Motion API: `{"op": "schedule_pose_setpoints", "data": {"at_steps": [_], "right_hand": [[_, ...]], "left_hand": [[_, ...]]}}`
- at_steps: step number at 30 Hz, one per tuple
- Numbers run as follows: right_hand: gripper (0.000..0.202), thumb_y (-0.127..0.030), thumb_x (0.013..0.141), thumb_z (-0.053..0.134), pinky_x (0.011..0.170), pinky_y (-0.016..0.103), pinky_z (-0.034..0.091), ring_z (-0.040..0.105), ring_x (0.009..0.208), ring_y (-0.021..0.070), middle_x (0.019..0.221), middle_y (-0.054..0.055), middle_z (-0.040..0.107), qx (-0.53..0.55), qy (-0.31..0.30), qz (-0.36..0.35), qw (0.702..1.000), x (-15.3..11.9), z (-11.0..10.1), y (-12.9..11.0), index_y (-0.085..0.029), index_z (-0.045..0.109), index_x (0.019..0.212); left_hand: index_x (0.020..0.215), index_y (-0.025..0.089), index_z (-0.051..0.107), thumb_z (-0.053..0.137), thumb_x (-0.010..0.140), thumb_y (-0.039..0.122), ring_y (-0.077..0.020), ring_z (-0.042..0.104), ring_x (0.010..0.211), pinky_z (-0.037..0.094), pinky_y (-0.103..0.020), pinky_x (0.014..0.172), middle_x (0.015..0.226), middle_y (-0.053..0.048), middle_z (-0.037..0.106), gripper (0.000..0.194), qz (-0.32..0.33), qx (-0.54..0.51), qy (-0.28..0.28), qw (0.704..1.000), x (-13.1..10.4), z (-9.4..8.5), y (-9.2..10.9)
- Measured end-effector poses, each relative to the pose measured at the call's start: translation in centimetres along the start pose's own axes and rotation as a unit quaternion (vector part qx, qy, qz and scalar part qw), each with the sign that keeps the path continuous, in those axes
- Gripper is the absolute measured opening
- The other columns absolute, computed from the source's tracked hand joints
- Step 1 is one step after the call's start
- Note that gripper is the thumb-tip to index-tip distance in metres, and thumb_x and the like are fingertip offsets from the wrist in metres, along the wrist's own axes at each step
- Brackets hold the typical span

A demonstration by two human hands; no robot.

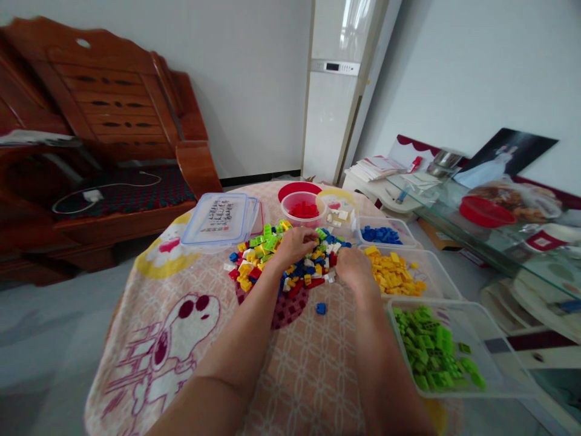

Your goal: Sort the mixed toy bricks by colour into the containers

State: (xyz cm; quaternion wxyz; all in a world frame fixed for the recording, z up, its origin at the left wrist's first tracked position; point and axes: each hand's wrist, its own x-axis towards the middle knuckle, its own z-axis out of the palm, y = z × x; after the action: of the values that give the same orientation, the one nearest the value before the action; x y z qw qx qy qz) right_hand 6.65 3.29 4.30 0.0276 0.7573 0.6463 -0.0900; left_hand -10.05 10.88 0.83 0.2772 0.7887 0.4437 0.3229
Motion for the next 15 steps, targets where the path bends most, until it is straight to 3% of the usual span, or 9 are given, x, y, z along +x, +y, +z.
{"op": "schedule_pose_setpoints", "data": {"at_steps": [10, 15], "right_hand": [[0.038, -0.011, 0.095, 0.041, 0.089, 0.031, 0.051, 0.072, 0.112, 0.0281, 0.114, 0.023, 0.074, 0.009, 0.014, 0.018, 1.0, -0.22, -0.82, 0.7, -0.01, 0.073, 0.115], [0.037, -0.01, 0.094, 0.044, 0.09, 0.03, 0.05, 0.071, 0.112, 0.0271, 0.116, 0.023, 0.074, -0.001, -0.014, 0.008, 1.0, -0.43, -0.58, 0.46, -0.01, 0.075, 0.114]], "left_hand": [[0.104, 0.016, 0.079, 0.065, 0.079, 0.016, -0.0174, 0.074, 0.083, 0.058, -0.026, 0.081, 0.096, -0.005, 0.08, 0.028, -0.003, 0.001, 0.005, 1.0, -0.07, -0.21, 0.03], [0.103, 0.015, 0.079, 0.065, 0.079, 0.017, -0.0173, 0.073, 0.083, 0.059, -0.027, 0.081, 0.095, -0.005, 0.08, 0.028, 0.0, -0.005, 0.01, 1.0, -0.14, -0.23, 0.15]]}}
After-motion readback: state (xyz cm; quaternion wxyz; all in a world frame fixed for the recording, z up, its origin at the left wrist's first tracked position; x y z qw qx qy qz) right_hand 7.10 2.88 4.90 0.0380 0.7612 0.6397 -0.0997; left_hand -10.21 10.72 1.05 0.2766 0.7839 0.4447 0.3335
